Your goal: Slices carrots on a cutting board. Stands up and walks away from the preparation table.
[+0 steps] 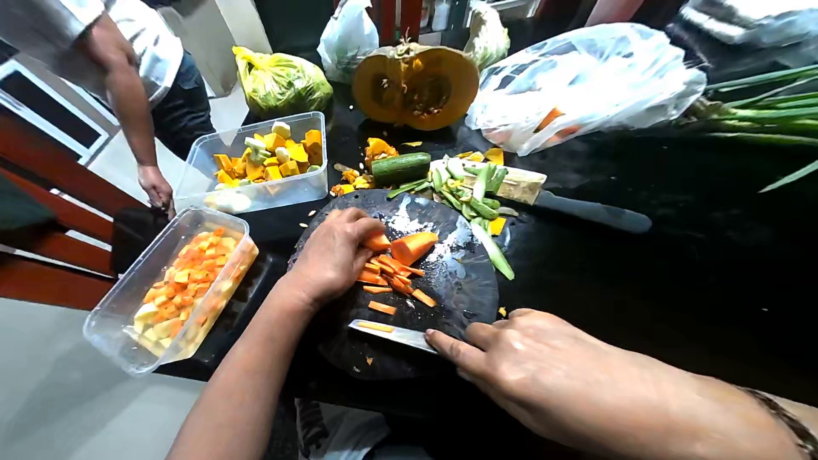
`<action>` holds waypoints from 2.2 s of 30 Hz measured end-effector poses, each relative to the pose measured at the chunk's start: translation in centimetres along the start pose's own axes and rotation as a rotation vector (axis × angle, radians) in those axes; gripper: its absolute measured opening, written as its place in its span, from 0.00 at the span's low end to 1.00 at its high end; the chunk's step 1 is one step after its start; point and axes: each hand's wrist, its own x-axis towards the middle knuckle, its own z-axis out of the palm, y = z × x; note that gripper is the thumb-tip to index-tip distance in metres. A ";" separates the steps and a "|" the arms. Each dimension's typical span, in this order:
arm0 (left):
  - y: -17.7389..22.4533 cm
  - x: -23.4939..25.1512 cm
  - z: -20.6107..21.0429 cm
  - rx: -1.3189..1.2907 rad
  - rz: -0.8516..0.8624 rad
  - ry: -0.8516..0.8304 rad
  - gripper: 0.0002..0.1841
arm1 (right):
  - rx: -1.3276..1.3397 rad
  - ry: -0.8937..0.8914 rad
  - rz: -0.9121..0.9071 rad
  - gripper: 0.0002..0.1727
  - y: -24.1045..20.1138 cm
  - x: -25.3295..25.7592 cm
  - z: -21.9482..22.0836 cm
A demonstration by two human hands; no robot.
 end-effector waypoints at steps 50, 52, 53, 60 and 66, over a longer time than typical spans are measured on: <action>2.1 -1.9 -0.5 -0.551 -0.227 0.255 0.17 | 0.934 0.029 0.284 0.15 5.4 -1.5 -0.9; 2.0 -1.8 -0.2 -0.734 -0.286 0.273 0.17 | 0.819 -0.075 0.171 0.15 4.9 -1.5 -1.2; 2.0 -1.7 -0.1 -0.792 -0.307 0.279 0.17 | 0.771 -0.118 0.132 0.15 4.5 -1.4 -1.2; 3.1 -1.3 -0.2 -0.690 -0.256 0.220 0.16 | 0.586 -0.224 0.185 0.11 2.7 0.4 -0.8; 3.2 -1.5 -1.0 -0.322 -0.230 0.199 0.24 | 0.455 -0.080 0.321 0.13 3.5 -0.8 -1.2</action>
